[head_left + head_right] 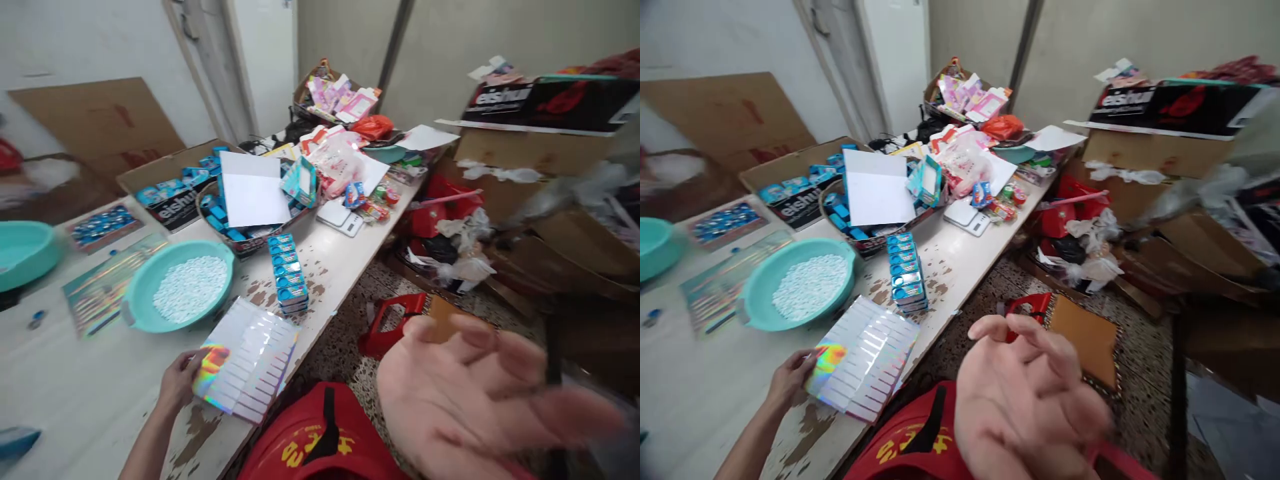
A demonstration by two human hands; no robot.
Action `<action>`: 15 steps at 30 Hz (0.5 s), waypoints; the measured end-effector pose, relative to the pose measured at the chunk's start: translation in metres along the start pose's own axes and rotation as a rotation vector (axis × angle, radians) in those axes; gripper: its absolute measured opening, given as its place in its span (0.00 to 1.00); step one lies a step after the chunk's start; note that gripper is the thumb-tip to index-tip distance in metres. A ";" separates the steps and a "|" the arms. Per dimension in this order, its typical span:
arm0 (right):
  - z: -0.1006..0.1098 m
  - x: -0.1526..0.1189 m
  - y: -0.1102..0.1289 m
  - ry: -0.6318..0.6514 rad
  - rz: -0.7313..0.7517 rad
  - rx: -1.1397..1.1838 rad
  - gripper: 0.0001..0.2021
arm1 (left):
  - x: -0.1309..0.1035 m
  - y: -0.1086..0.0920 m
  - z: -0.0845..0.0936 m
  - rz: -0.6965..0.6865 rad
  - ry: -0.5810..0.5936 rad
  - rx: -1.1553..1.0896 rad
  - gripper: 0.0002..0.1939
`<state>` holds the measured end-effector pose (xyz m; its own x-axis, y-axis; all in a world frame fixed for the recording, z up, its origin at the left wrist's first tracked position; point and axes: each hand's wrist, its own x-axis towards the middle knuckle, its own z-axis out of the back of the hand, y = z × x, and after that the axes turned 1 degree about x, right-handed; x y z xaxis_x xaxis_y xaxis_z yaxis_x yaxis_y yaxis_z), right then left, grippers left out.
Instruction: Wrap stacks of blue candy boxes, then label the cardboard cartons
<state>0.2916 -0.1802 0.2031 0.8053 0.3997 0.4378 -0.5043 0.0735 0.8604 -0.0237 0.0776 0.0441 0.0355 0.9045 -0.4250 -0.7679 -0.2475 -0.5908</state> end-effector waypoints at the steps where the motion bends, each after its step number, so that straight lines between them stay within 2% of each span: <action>1: -0.003 -0.001 -0.001 -0.055 0.023 0.097 0.20 | -0.011 -0.003 0.004 0.001 0.026 -0.081 0.21; 3: -0.004 -0.003 -0.009 -0.056 0.019 0.272 0.16 | -0.032 -0.011 0.010 -0.042 0.095 -0.175 0.24; 6: 0.003 -0.006 -0.026 0.217 -0.068 0.308 0.08 | -0.059 -0.030 0.011 -0.119 0.264 -0.191 0.24; 8: 0.009 -0.003 -0.035 0.299 -0.058 0.294 0.07 | -0.073 -0.045 0.005 -0.170 0.423 -0.142 0.22; 11: 0.020 0.015 -0.038 0.296 0.050 0.315 0.08 | -0.095 -0.065 -0.017 -0.313 0.578 0.076 0.14; 13: 0.032 0.033 -0.035 0.242 0.116 0.312 0.08 | -0.110 -0.073 -0.034 -0.430 0.600 0.288 0.09; 15: 0.049 0.054 -0.030 0.139 0.162 0.309 0.08 | -0.125 -0.077 -0.050 -0.545 0.571 0.464 0.07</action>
<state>0.3654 -0.2061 0.2137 0.6620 0.5054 0.5535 -0.4867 -0.2717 0.8302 0.0633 -0.0334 0.1083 0.6845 0.5153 -0.5157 -0.7276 0.4392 -0.5269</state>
